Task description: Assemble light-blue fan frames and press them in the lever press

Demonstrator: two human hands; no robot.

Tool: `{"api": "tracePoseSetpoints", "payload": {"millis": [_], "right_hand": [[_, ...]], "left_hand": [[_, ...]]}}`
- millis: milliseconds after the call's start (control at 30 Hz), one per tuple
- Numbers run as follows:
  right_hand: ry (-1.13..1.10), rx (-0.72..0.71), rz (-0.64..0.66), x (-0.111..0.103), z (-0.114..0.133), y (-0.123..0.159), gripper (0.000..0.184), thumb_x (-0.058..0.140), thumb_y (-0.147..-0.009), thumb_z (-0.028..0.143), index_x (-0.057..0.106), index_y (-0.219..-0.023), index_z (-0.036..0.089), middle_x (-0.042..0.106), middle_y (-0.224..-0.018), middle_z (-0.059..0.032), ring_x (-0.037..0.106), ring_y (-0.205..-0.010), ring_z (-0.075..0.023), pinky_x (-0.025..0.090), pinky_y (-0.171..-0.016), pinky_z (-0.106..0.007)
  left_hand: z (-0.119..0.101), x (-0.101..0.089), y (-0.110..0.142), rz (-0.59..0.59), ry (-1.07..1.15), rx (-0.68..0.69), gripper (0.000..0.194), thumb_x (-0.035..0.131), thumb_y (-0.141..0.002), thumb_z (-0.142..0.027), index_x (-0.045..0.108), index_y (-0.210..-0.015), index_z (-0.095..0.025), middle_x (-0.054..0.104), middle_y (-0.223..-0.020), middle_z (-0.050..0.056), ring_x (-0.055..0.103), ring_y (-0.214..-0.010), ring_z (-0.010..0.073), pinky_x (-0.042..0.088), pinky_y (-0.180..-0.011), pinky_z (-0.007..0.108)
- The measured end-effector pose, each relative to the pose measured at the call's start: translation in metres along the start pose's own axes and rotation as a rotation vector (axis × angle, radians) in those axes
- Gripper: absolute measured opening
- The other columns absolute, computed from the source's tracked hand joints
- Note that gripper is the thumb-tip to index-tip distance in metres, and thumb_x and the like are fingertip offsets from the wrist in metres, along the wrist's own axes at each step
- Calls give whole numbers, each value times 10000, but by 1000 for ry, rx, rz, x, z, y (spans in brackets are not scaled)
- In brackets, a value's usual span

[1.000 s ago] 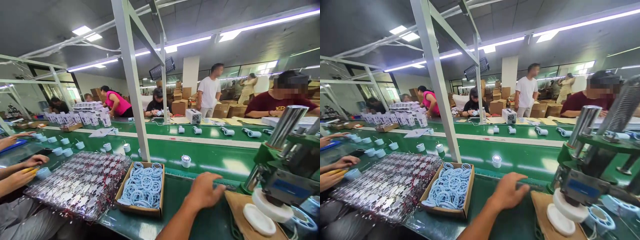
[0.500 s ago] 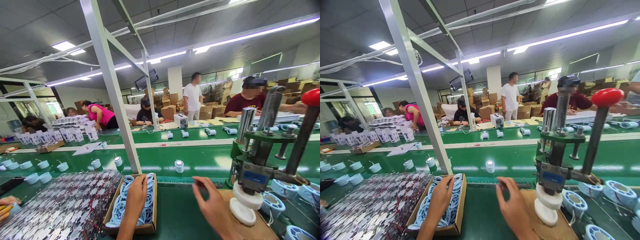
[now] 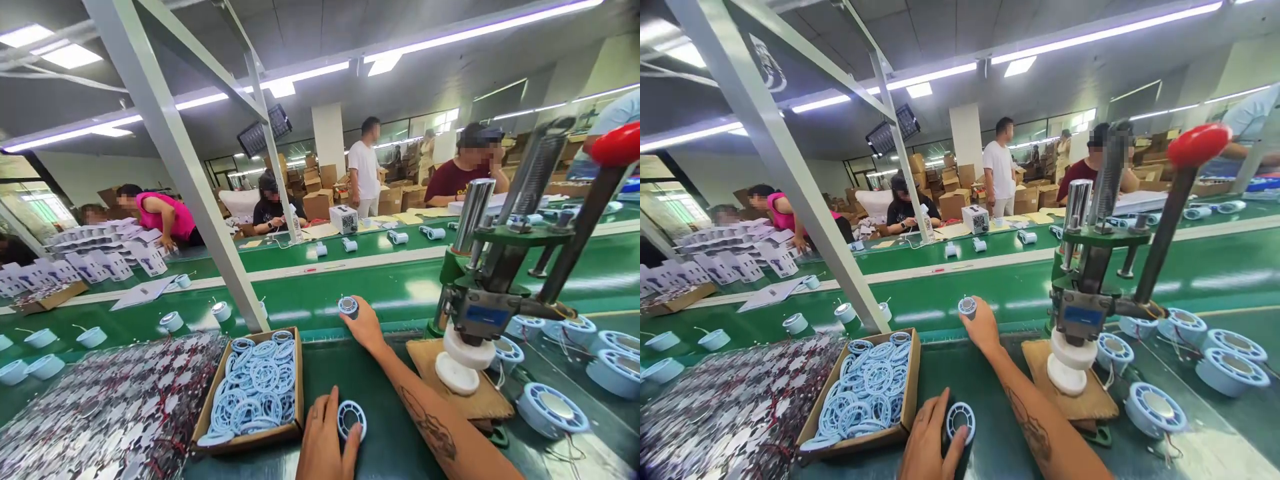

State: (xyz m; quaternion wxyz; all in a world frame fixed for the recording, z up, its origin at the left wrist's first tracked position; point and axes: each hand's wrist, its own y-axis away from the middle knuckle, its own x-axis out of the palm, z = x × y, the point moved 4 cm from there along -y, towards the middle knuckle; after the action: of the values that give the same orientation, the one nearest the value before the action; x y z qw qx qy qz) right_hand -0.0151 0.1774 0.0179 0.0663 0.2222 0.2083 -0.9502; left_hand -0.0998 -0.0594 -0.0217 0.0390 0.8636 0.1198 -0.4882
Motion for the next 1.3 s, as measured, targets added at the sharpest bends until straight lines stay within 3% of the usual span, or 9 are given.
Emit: {"api": "tracePoseSetpoints", "payload": {"millis": [67,267,367,433,633,733,867,1000,1300], "right_hand": [[-37,3,29,-16,4,24,470,735,-880,322,583,-1299,171,633,-1319,-98,607,-1208,-257,482,-1093,-479],[-112,135,130,-69,6,128,600,710,-830,391,541,-1383,234,620,-1395,-87,593,-1288,-281,458,-1149,-485],[-176,191,225,-79,5,166,648,683,-841,348,471,-1444,244,596,-1425,-99,590,-1299,-276,460,-1149,-480],[-224,192,298,-81,6,179,636,656,-851,300,448,-1449,241,592,-1422,-111,578,-1312,-272,435,-1168,-480],[-305,113,413,-85,12,183,810,598,-832,180,233,-1553,235,512,-1496,-152,521,-1371,-272,352,-1218,-516],[-294,116,437,-85,10,184,845,591,-846,185,173,-1578,244,493,-1515,-150,495,-1396,-266,326,-1230,-521],[-287,97,455,-84,7,187,857,599,-857,202,158,-1589,266,481,-1529,-130,501,-1394,-256,391,-1195,-468],[-251,67,443,-84,5,188,795,567,-914,242,156,-1592,292,447,-1559,-110,491,-1403,-244,403,-1188,-440],[-252,85,530,-91,4,186,794,586,-974,381,132,-1619,287,409,-1591,-112,434,-1452,-255,353,-1230,-444]], "left_hand": [[0,-1,8,-18,35,45,639,600,-866,-364,535,-1478,-194,589,-1433,123,521,-1332,333,400,-1179,498],[-10,-16,18,-198,195,132,526,604,-830,-268,643,-1353,-232,661,-1294,105,604,-1175,307,505,-1051,496],[-24,-29,14,-256,308,122,539,579,-834,-239,605,-1372,-258,623,-1351,90,593,-1191,293,531,-1012,468],[-35,-33,7,-205,371,114,557,564,-825,-192,591,-1375,-274,608,-1372,77,588,-1212,282,519,-1040,465],[-65,-29,-13,148,399,267,669,526,-804,-76,541,-1421,-334,582,-1409,38,546,-1326,235,437,-1176,460],[-65,-21,-18,220,382,297,723,511,-802,-58,500,-1467,-341,522,-1504,29,460,-1431,223,360,-1240,468],[-58,-9,-18,293,378,286,651,586,-920,-265,417,-1544,-340,404,-1622,28,337,-1524,245,307,-1269,481],[-54,-5,-19,332,411,234,557,508,-1004,-503,431,-1536,-359,415,-1622,13,372,-1509,243,296,-1274,476],[-44,-5,-28,226,536,271,549,708,-884,-550,613,-1375,-323,590,-1449,52,565,-1333,269,453,-1153,411]]}}
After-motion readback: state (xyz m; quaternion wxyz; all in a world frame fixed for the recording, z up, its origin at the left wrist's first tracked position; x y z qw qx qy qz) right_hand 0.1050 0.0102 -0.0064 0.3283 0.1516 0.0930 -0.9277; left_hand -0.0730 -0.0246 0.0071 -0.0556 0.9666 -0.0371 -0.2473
